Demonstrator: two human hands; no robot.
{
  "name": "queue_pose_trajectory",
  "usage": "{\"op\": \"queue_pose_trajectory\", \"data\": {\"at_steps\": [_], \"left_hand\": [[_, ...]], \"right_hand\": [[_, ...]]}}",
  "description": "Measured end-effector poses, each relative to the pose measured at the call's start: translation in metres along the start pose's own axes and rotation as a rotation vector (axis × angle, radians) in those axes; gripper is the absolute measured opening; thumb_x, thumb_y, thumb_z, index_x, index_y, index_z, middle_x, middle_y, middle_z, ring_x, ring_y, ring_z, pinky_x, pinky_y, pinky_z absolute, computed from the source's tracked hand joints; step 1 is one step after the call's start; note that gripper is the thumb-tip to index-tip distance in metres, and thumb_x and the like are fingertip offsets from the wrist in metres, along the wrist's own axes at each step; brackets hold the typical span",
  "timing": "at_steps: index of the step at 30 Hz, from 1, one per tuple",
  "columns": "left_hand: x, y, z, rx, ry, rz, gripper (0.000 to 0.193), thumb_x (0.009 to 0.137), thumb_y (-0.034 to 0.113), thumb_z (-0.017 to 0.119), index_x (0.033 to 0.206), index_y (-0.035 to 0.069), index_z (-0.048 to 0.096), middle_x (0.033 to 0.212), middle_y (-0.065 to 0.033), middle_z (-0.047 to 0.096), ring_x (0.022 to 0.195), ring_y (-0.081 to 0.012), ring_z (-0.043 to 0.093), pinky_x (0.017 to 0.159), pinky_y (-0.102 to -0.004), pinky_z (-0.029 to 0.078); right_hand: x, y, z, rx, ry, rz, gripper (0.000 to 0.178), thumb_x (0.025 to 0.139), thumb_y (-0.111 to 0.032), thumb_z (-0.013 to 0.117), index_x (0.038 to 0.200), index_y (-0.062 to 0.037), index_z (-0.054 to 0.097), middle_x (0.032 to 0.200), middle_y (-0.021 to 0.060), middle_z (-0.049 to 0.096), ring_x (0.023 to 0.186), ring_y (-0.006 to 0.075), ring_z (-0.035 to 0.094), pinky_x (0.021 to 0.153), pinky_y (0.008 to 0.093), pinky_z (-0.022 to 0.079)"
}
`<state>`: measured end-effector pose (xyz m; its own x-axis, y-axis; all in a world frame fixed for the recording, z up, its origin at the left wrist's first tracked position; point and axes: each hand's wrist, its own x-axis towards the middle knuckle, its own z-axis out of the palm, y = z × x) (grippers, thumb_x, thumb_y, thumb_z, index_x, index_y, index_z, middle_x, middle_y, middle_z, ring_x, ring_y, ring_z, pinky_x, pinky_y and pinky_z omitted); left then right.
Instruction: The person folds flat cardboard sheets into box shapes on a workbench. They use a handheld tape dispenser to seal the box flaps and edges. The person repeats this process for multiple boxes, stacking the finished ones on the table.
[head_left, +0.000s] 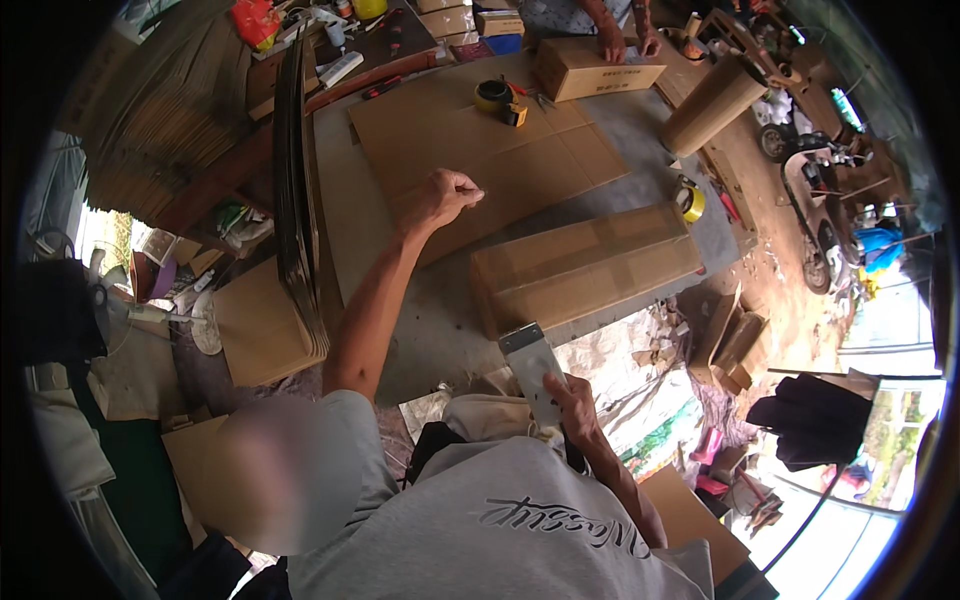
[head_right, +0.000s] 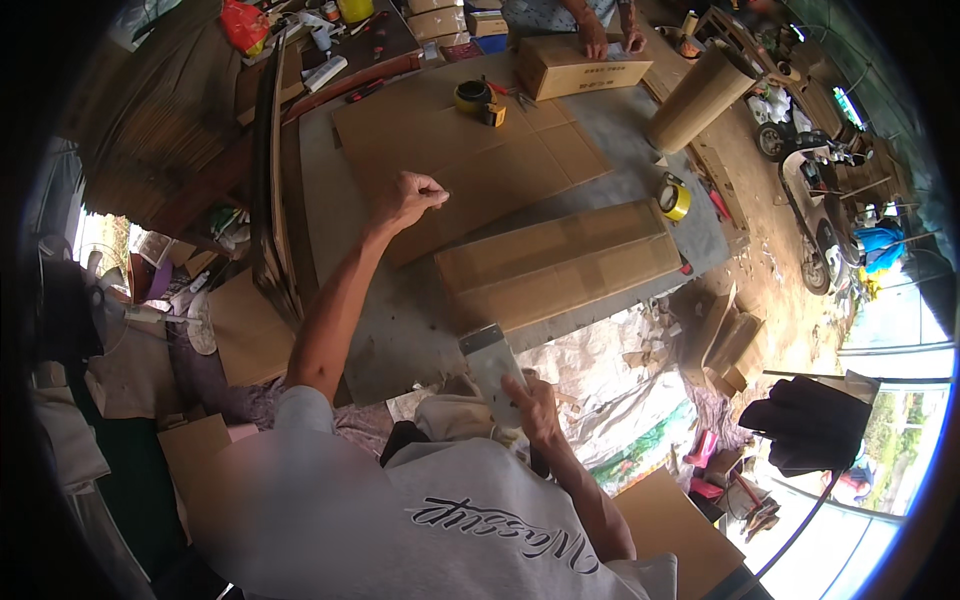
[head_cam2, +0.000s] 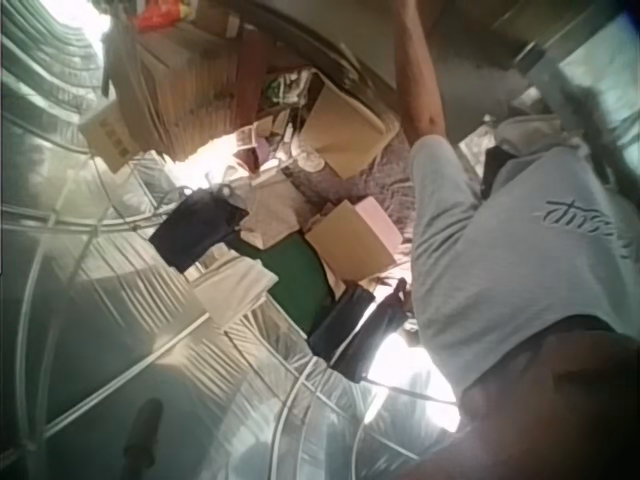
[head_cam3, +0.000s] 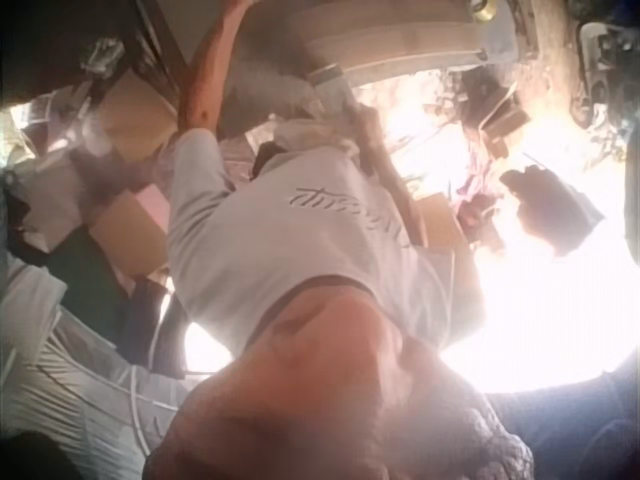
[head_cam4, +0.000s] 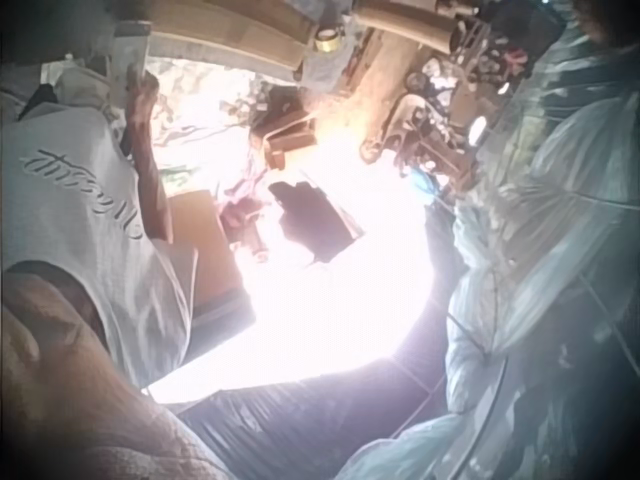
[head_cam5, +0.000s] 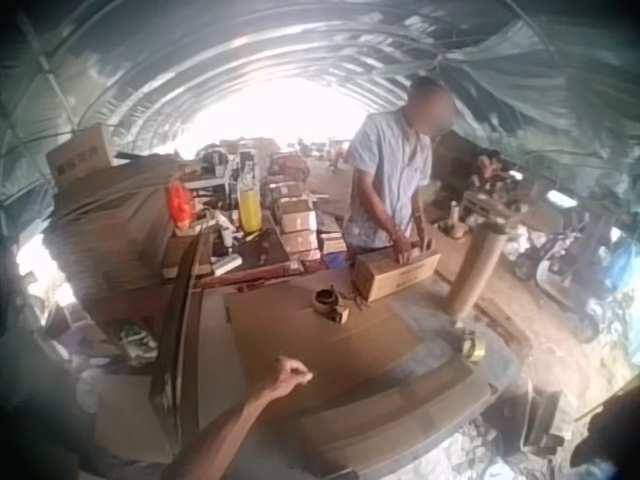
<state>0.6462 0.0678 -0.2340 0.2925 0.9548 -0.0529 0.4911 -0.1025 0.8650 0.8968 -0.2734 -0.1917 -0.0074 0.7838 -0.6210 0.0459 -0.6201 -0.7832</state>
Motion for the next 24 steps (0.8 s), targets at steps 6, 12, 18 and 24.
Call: {"op": "queue_pose_trajectory", "data": {"at_steps": [6, 12, 18, 24], "left_hand": [[-0.003, -0.035, 0.023, 0.205, -0.023, 0.02, 0.021, 0.085, 0.03, 0.08, 0.092, 0.01, 0.082, 0.082, -0.0091, 0.078, 0.075, -0.0181, 0.073, 0.07, -0.0348, 0.056], [0.016, -0.164, 0.089, 0.107, -0.163, 0.238, 0.033, 0.089, 0.039, 0.073, 0.094, 0.007, 0.082, 0.089, -0.0113, 0.078, 0.079, -0.0215, 0.075, 0.073, -0.0366, 0.058], [0.012, -0.223, 0.116, -0.747, -0.286, 0.051, 0.034, 0.093, 0.033, 0.064, 0.097, 0.002, 0.079, 0.09, -0.0118, 0.078, 0.08, -0.0241, 0.075, 0.07, -0.0383, 0.059], [0.017, -0.222, 0.123, -0.62, -0.412, -0.004, 0.033, 0.089, 0.03, 0.066, 0.096, 0.001, 0.079, 0.09, -0.0103, 0.078, 0.078, -0.0201, 0.073, 0.069, -0.035, 0.058]], "right_hand": [[0.002, 0.002, 0.001, -0.038, 0.001, -0.004, 0.06, 0.098, -0.052, 0.061, 0.103, 0.0068, 0.071, 0.083, 0.0085, 0.067, 0.076, 0.0154, 0.063, 0.067, 0.0315, 0.051], [0.002, 0.005, 0.003, -0.069, -0.012, -0.015, 0.059, 0.096, -0.053, 0.062, 0.099, 0.0047, 0.072, 0.081, 0.0089, 0.068, 0.074, 0.0153, 0.062, 0.065, 0.0333, 0.048], [0.018, 0.022, -0.002, -0.169, 0.034, -0.055, 0.064, 0.092, -0.059, 0.062, 0.088, 0.004, 0.073, 0.074, 0.01, 0.067, 0.072, 0.0168, 0.061, 0.066, 0.0368, 0.048], [0.004, 0.012, 0.0, -0.066, 0.054, -0.064, 0.064, 0.095, -0.055, 0.062, 0.094, 0.0075, 0.074, 0.08, 0.0103, 0.069, 0.075, 0.0184, 0.062, 0.069, 0.0357, 0.048]]}}
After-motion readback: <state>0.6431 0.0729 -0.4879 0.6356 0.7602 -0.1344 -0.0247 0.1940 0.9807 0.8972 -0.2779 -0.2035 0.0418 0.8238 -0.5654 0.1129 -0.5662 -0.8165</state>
